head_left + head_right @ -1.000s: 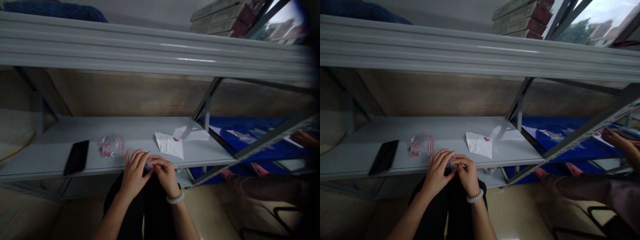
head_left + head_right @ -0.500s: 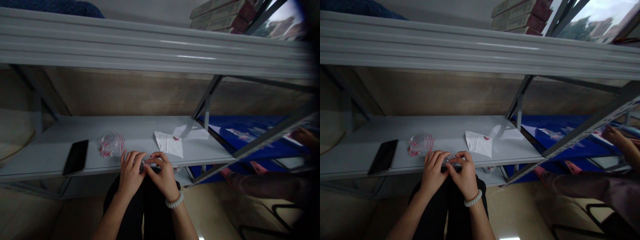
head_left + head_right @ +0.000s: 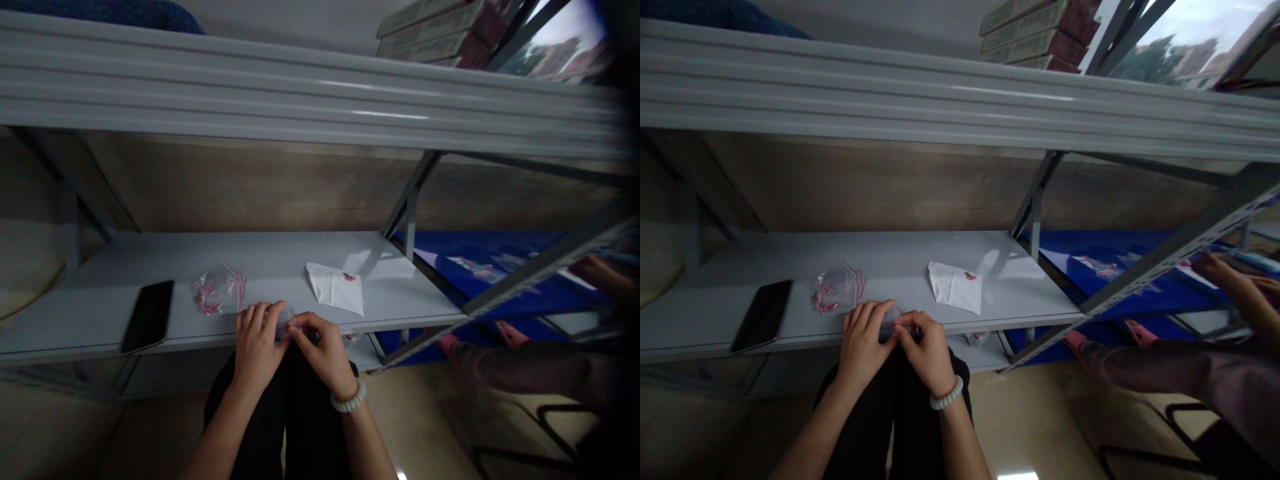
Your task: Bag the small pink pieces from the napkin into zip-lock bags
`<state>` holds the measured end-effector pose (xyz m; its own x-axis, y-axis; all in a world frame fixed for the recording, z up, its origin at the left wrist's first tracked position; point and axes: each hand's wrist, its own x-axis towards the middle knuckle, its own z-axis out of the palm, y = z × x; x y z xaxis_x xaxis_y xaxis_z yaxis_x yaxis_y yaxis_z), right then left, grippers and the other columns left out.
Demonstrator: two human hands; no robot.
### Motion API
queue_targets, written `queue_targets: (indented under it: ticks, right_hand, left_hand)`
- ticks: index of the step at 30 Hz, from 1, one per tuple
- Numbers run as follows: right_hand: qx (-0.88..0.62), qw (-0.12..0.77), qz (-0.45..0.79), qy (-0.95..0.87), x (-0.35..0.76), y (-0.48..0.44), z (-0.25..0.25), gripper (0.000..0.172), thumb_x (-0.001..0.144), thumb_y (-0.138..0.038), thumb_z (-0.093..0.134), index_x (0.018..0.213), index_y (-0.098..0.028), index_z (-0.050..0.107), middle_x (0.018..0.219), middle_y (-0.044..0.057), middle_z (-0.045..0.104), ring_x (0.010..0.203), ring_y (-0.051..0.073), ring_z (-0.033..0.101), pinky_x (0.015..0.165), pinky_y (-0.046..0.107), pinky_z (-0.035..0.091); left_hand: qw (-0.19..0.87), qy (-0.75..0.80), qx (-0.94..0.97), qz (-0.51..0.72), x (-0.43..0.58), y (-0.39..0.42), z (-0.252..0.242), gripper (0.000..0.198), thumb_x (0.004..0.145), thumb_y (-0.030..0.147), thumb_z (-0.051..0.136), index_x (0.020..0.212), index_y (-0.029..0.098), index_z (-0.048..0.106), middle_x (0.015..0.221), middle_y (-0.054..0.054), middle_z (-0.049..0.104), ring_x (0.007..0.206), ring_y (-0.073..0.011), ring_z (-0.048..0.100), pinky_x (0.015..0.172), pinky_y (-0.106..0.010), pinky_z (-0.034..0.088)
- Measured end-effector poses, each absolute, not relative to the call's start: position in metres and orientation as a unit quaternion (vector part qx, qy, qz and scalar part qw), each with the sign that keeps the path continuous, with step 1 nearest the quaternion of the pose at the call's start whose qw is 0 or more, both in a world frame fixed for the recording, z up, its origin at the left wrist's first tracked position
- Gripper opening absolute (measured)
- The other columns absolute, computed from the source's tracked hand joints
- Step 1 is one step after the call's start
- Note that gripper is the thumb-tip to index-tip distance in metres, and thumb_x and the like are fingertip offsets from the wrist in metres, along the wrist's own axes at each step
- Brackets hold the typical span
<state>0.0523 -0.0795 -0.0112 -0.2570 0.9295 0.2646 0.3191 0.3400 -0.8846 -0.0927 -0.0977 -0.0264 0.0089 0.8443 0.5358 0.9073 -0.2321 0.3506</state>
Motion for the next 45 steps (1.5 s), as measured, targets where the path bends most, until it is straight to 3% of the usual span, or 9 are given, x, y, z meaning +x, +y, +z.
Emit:
queue_targets:
  ticks: [3, 7, 12, 15, 24, 30, 32, 35, 45]
  right_hand:
    - [-0.426, 0.396, 0.439, -0.685, 0.053, -0.076, -0.015, 0.020, 0.084, -0.028, 0.061, 0.100, -0.019, 0.070, 0.093, 0.005, 0.073, 0.075, 0.017, 0.064, 0.067, 0.029, 0.049]
    - [-0.412, 0.379, 0.435, -0.705, 0.057, -0.074, -0.015, 0.016, 0.086, -0.027, 0.058, 0.092, -0.019, 0.071, 0.086, 0.004, 0.072, 0.076, 0.017, 0.063, 0.071, 0.029, 0.049]
    - [-0.355, 0.373, 0.470, -0.717, 0.062, -0.075, -0.008, 0.028, 0.086, -0.029, 0.060, 0.114, -0.021, 0.062, 0.106, 0.006, 0.069, 0.093, 0.018, 0.065, 0.081, 0.031, 0.051]
    - [-0.364, 0.359, 0.485, -0.709, 0.066, -0.075, -0.007, 0.034, 0.086, -0.031, 0.060, 0.119, -0.020, 0.059, 0.097, 0.005, 0.072, 0.085, 0.017, 0.067, 0.078, 0.031, 0.053]
    - [-0.425, 0.438, 0.461, -0.645, 0.073, -0.071, -0.006, 0.025, 0.087, -0.038, 0.057, 0.090, -0.018, 0.072, 0.090, 0.007, 0.073, 0.085, 0.020, 0.067, 0.078, 0.032, 0.053]
    - [-0.536, 0.506, 0.306, -0.602, 0.140, -0.021, -0.019, 0.027, 0.082, -0.037, 0.060, 0.091, -0.014, 0.071, 0.091, 0.010, 0.073, 0.078, 0.020, 0.065, 0.067, 0.030, 0.050]
    - [-0.590, 0.477, 0.216, -0.615, 0.172, 0.010, -0.028, 0.027, 0.082, -0.034, 0.057, 0.091, -0.013, 0.072, 0.089, 0.011, 0.073, 0.070, 0.020, 0.062, 0.061, 0.029, 0.047]
    - [-0.634, 0.385, 0.086, -0.665, 0.208, 0.054, -0.040, 0.023, 0.079, -0.022, 0.057, 0.092, -0.013, 0.074, 0.087, 0.011, 0.074, 0.070, 0.020, 0.060, 0.068, 0.032, 0.045]
    - [-0.610, 0.305, 0.098, -0.725, 0.213, 0.100, -0.064, 0.014, 0.076, -0.021, 0.065, 0.083, -0.016, 0.076, 0.079, 0.008, 0.074, 0.067, 0.018, 0.062, 0.065, 0.026, 0.043]
  left_hand:
    - [0.045, -0.606, -0.721, -0.332, -0.092, -0.098, -0.025, 0.046, 0.075, 0.020, 0.067, 0.120, 0.024, 0.053, 0.104, -0.006, 0.062, 0.097, -0.0268, 0.054, 0.085, -0.041, 0.039]
    - [0.044, -0.583, -0.743, -0.326, -0.091, -0.100, -0.023, 0.044, 0.076, 0.023, 0.067, 0.118, 0.025, 0.055, 0.104, -0.006, 0.062, 0.098, -0.0264, 0.053, 0.090, -0.044, 0.038]
    - [0.049, -0.568, -0.751, -0.334, -0.091, -0.100, -0.022, 0.050, 0.075, 0.019, 0.065, 0.123, 0.025, 0.054, 0.110, -0.006, 0.063, 0.104, -0.0268, 0.053, 0.103, -0.050, 0.030]
    - [0.056, -0.546, -0.763, -0.341, -0.092, -0.098, -0.020, 0.052, 0.075, 0.021, 0.066, 0.125, 0.025, 0.052, 0.111, -0.006, 0.065, 0.106, -0.0272, 0.054, 0.108, -0.054, 0.023]
    - [0.099, -0.522, -0.755, -0.386, -0.091, -0.091, -0.021, 0.038, 0.078, 0.022, 0.063, 0.116, 0.024, 0.059, 0.102, -0.004, 0.070, 0.100, -0.0258, 0.059, 0.107, -0.054, 0.026]
    - [0.075, -0.519, -0.752, -0.400, -0.088, -0.083, -0.016, 0.042, 0.073, 0.026, 0.069, 0.114, 0.024, 0.061, 0.103, -0.006, 0.065, 0.097, -0.0256, 0.058, 0.100, -0.049, 0.036]
    - [0.052, -0.503, -0.757, -0.414, -0.082, -0.074, -0.011, 0.044, 0.073, 0.027, 0.069, 0.116, 0.023, 0.060, 0.102, -0.006, 0.065, 0.096, -0.0248, 0.058, 0.099, -0.048, 0.037]
    - [0.014, -0.474, -0.764, -0.438, -0.067, -0.058, -0.003, 0.048, 0.073, 0.029, 0.070, 0.119, 0.022, 0.058, 0.104, -0.007, 0.066, 0.099, -0.0248, 0.058, 0.100, -0.048, 0.038]
    - [-0.038, -0.436, -0.782, -0.444, -0.050, -0.044, -0.011, 0.044, 0.070, 0.023, 0.071, 0.113, 0.024, 0.059, 0.107, -0.006, 0.066, 0.102, -0.0260, 0.057, 0.099, -0.047, 0.039]
